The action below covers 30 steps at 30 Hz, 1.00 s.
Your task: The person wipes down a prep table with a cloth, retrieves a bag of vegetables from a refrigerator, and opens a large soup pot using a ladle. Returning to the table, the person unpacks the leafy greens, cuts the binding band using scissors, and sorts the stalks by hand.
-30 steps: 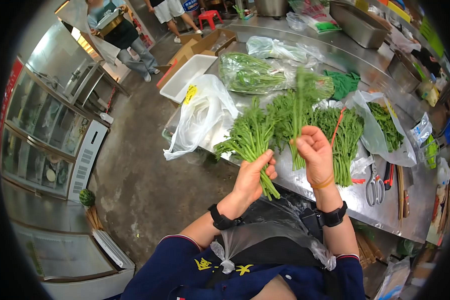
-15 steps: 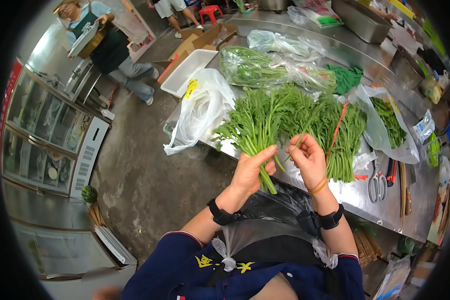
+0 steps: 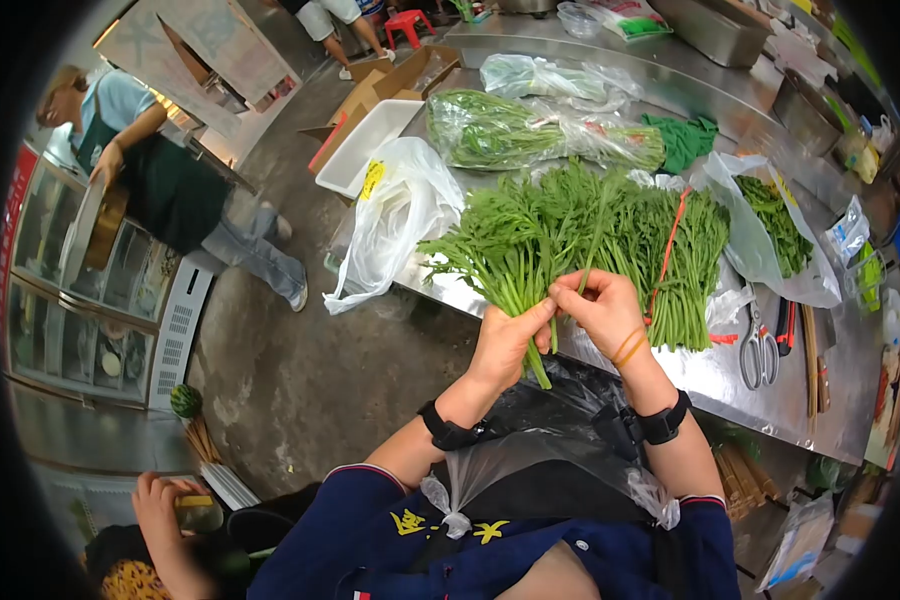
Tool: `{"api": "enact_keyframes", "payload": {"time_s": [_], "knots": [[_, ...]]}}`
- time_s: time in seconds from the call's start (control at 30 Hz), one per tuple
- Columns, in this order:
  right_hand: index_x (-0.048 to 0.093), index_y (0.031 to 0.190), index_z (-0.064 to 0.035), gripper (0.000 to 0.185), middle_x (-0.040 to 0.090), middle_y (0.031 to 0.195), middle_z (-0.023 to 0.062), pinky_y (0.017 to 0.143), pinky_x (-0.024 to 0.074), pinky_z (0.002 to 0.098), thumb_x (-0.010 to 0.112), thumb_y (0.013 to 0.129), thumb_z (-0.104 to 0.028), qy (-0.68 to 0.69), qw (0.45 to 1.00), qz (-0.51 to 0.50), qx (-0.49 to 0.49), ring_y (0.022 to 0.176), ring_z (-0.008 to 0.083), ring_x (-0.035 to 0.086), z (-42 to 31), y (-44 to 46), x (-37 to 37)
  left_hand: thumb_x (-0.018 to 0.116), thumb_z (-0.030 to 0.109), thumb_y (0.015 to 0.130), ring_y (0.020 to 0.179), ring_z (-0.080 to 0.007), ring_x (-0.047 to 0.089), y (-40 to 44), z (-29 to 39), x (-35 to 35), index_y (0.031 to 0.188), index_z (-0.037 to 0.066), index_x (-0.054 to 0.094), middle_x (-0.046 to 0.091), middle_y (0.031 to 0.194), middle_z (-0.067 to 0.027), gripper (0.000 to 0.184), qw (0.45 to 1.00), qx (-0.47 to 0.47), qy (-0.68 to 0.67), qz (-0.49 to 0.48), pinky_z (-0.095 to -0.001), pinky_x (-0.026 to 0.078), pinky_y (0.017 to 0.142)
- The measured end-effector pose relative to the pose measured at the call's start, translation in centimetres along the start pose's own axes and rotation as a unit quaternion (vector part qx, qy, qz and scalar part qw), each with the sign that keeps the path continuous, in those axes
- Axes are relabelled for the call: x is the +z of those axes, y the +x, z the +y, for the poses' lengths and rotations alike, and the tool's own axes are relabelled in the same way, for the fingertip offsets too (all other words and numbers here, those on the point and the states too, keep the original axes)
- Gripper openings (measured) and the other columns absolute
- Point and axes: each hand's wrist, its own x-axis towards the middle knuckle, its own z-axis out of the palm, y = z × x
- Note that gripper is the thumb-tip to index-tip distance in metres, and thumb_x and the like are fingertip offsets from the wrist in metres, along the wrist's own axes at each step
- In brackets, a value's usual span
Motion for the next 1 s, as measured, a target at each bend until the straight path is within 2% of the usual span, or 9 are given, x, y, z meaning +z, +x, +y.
{"api": "enact_keyframes", "payload": {"time_s": [0.17,0.37,0.43,0.5,0.6,0.7,0.8,0.9,1.0], "knots": [[0.063,0.078,0.0016,0.015,0.061,0.066,0.0027,0.051,0.0435,0.0203,0.063,0.075,-0.013,-0.031,0.999,0.024,-0.027,0.054,0.0067,0.056,0.3,-0.1,0.5,0.057,0.013,0.082,0.051,-0.0073,0.044,0.1,0.0,0.0,0.089,0.004,0.053,0.053,0.072,-0.0011,0.012,0.995,-0.059,-0.075,0.029,-0.0234,0.038,0.046],[0.059,0.082,0.0002,0.013,0.057,0.062,-0.0001,0.046,0.0409,0.0185,0.059,0.078,-0.012,0.050,0.998,-0.042,0.004,0.051,0.0060,0.053,0.7,-0.1,0.4,0.056,0.011,0.081,0.051,-0.0076,0.043,-0.1,0.2,0.0,0.091,0.004,0.054,0.054,0.073,-0.0020,0.012,0.989,-0.094,-0.100,0.061,-0.0249,0.038,0.048],[0.058,0.082,-0.0014,0.013,0.056,0.065,0.0005,0.044,0.0400,0.0190,0.058,0.080,-0.015,0.159,0.987,-0.020,0.010,0.048,0.0059,0.049,-0.3,-0.4,-0.4,0.057,0.011,0.081,0.051,-0.0077,0.043,0.1,0.2,-0.7,0.091,0.004,0.054,0.054,0.072,-0.0021,0.013,0.987,-0.106,-0.096,0.076,-0.0248,0.037,0.048],[0.058,0.083,-0.0024,0.017,0.054,0.069,0.0010,0.044,0.0408,0.0187,0.059,0.081,-0.019,0.130,0.988,0.085,-0.008,0.049,0.0064,0.049,-1.2,0.5,-2.6,0.058,0.010,0.079,0.050,-0.0079,0.043,0.1,0.6,-0.7,0.094,0.003,0.055,0.054,0.072,-0.0025,0.016,0.984,-0.116,-0.108,0.087,-0.0244,0.036,0.047],[0.052,0.106,-0.0020,0.029,0.055,0.076,0.0035,0.054,0.0465,0.0216,0.055,0.085,-0.022,0.283,0.945,0.163,0.029,0.055,0.0099,0.052,1.0,2.8,-6.7,0.060,0.009,0.078,0.050,-0.0082,0.042,-0.1,0.8,-0.5,0.091,0.003,0.054,0.054,0.072,-0.0030,0.015,0.988,-0.100,-0.081,0.091,-0.0242,0.035,0.046],[0.048,0.111,-0.0016,0.031,0.056,0.078,0.0058,0.058,0.0485,0.0244,0.051,0.087,-0.020,0.130,0.989,0.019,0.062,0.060,0.0127,0.055,1.1,0.7,-4.5,0.060,0.008,0.078,0.050,-0.0087,0.042,0.5,-0.1,-1.1,0.088,0.003,0.053,0.054,0.073,-0.0035,0.013,0.984,-0.103,-0.115,0.084,-0.0243,0.034,0.046],[0.043,0.117,0.0006,0.036,0.055,0.077,0.0055,0.055,0.0471,0.0224,0.052,0.085,-0.014,0.119,0.989,-0.043,0.082,0.061,0.0097,0.053,1.4,-0.6,-2.2,0.061,0.008,0.077,0.050,-0.0091,0.042,0.4,0.3,-0.4,0.085,0.004,0.053,0.053,0.072,-0.0037,0.012,0.982,-0.125,-0.110,0.092,-0.0246,0.033,0.045],[0.041,0.114,0.0015,0.038,0.054,0.071,0.0042,0.051,0.0441,0.0202,0.057,0.081,-0.009,0.065,0.997,0.025,-0.034,0.058,0.0073,0.052,0.6,-1.1,-0.9,0.061,0.008,0.077,0.051,-0.0093,0.042,0.4,0.1,-0.6,0.086,0.004,0.053,0.053,0.072,-0.0040,0.013,0.982,-0.131,-0.104,0.091,-0.0247,0.034,0.046],[0.041,0.106,0.0008,0.036,0.053,0.065,0.0024,0.049,0.0416,0.0196,0.061,0.078,-0.007,0.029,0.996,0.058,-0.065,0.055,0.0058,0.050,-0.1,-1.3,-0.4,0.061,0.012,0.079,0.052,-0.0101,0.046,0.4,0.0,-0.4,0.085,0.003,0.055,0.054,0.071,-0.0033,0.013,0.980,-0.124,-0.125,0.093,-0.0245,0.037,0.047]]}}
